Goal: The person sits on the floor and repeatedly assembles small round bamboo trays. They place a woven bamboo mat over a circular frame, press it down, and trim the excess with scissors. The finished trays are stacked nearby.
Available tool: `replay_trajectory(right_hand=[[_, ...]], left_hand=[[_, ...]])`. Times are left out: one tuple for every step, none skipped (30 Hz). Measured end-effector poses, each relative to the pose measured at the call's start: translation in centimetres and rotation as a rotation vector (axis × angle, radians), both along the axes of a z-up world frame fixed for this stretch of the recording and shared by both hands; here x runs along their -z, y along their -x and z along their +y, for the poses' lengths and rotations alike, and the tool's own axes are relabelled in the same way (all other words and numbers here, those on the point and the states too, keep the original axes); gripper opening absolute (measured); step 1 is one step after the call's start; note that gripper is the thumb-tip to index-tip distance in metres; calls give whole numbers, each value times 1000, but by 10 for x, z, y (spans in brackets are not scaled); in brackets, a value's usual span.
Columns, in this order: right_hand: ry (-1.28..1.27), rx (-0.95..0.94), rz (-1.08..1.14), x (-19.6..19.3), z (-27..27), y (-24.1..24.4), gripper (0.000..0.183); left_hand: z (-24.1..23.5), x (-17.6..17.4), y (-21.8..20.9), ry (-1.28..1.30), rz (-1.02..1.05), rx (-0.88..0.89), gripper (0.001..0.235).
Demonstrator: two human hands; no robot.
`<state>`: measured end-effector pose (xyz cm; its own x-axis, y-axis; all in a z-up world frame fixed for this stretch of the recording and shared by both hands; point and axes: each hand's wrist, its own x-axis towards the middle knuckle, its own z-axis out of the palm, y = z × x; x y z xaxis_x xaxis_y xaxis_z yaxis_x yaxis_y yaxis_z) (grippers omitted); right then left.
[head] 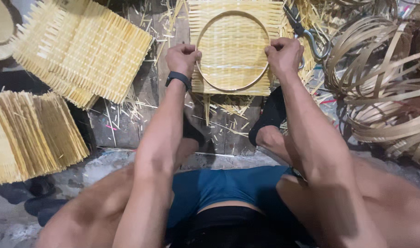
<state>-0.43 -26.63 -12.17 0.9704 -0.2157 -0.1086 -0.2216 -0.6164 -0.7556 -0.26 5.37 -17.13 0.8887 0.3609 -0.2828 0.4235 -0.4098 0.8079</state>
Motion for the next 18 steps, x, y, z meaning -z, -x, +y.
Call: replay_trajectory(right_hand=[[1,-3,-7,2,0,0,19],[5,-10,-13,4,-1,0,19],[10,-14,-14,5,-2,1,19],[13,-19,-18,6,-3,0,19],[16,-24,-22,5,-4,1,19],[1,-17,-2,5,-2,1,19],[-13,-9,18,3,-1,2,20],[-30,3,32,2,0,1,20],[-6,16,40,1,0,0,20],[18,32,45,1,1,-1,20],[42,48,51,2,2,-2,19],[41,46,34,4,1,0,19],[41,44,18,7,1,1,19],[41,33,-3,10,-1,0,19],[-8,23,3,13,-4,-3,18],[-58,10,17,18,-7,-1,17],[-109,-3,32,24,-11,0,16],[-161,-12,42,30,-15,1,16]], left_hand=[[1,4,-1,36,-9,-8,23],[1,9,-1,74,-16,-21,23],[1,13,-1,131,-1,-17,22],[3,16,-2,185,10,-13,20],[4,19,-2,240,21,-9,18],[6,20,-3,227,26,-11,20],[6,20,-4,214,31,-13,22],[7,19,-8,198,32,-9,24],[8,18,-9,216,57,-12,25],[9,16,-10,234,80,-13,25],[9,14,-11,251,103,-13,25],[8,12,-8,235,87,-12,25],[6,11,-5,218,71,-12,25],[4,10,-5,202,50,-20,26],[3,10,-7,217,62,-29,25],[4,11,-5,230,83,-41,25],[4,13,-2,243,103,-53,24],[5,14,-2,227,92,-46,24]])
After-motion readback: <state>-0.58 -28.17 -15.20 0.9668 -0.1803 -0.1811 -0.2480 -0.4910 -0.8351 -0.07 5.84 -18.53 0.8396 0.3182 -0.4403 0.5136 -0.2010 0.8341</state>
